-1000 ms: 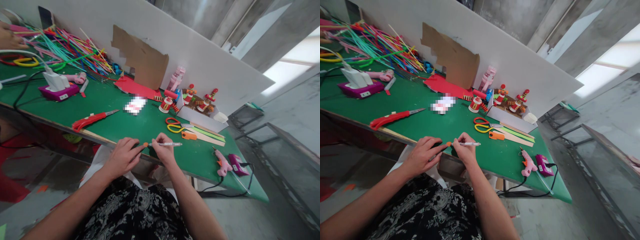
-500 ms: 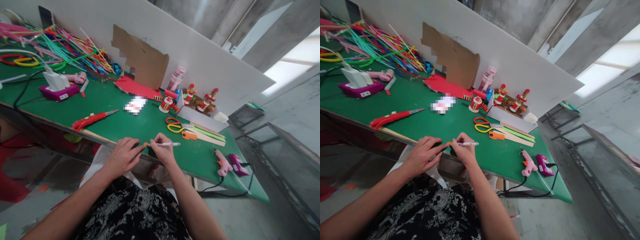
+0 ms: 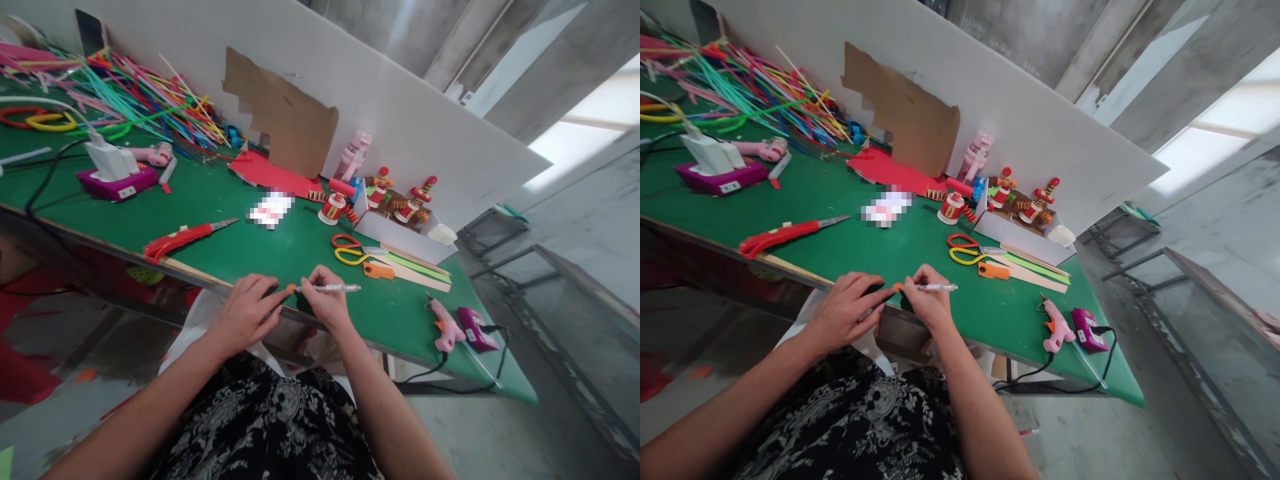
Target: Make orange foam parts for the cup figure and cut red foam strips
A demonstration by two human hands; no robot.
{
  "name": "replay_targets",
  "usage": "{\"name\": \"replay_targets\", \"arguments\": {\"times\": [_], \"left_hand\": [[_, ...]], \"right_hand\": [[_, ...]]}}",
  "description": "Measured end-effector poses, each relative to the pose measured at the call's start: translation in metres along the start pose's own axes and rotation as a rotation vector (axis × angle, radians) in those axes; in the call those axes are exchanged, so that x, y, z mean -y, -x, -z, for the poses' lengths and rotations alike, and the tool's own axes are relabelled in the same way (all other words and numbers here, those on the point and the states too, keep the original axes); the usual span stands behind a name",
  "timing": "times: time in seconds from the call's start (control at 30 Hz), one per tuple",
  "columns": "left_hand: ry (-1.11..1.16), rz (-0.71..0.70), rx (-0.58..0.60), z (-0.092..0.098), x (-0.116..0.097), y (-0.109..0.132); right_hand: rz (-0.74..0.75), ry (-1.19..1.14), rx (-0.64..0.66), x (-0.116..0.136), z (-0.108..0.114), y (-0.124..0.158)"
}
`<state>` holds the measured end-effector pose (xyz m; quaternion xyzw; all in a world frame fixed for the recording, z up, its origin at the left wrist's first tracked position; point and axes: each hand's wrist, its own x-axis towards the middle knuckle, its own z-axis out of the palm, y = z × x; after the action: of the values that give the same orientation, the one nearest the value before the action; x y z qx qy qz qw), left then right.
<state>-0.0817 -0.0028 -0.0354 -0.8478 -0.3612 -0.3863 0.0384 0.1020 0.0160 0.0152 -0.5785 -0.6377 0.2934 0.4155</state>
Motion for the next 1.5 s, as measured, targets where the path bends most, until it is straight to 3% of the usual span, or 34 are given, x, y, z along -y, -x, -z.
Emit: {"name": "replay_targets", "arguments": {"times": [1.33, 1.5], "left_hand": [[-0.016, -0.021, -0.003, -0.0001, 0.0015, 0.0004], [-0.007, -0.018, -0.003, 0.0009, 0.0003, -0.0007]], "right_hand": [[0.001, -0.014, -0.004, -0.0005, 0.0006, 0.0001], [-0.038, -0.236, -0.115, -0.0075, 0.0013, -0.0022]]}}
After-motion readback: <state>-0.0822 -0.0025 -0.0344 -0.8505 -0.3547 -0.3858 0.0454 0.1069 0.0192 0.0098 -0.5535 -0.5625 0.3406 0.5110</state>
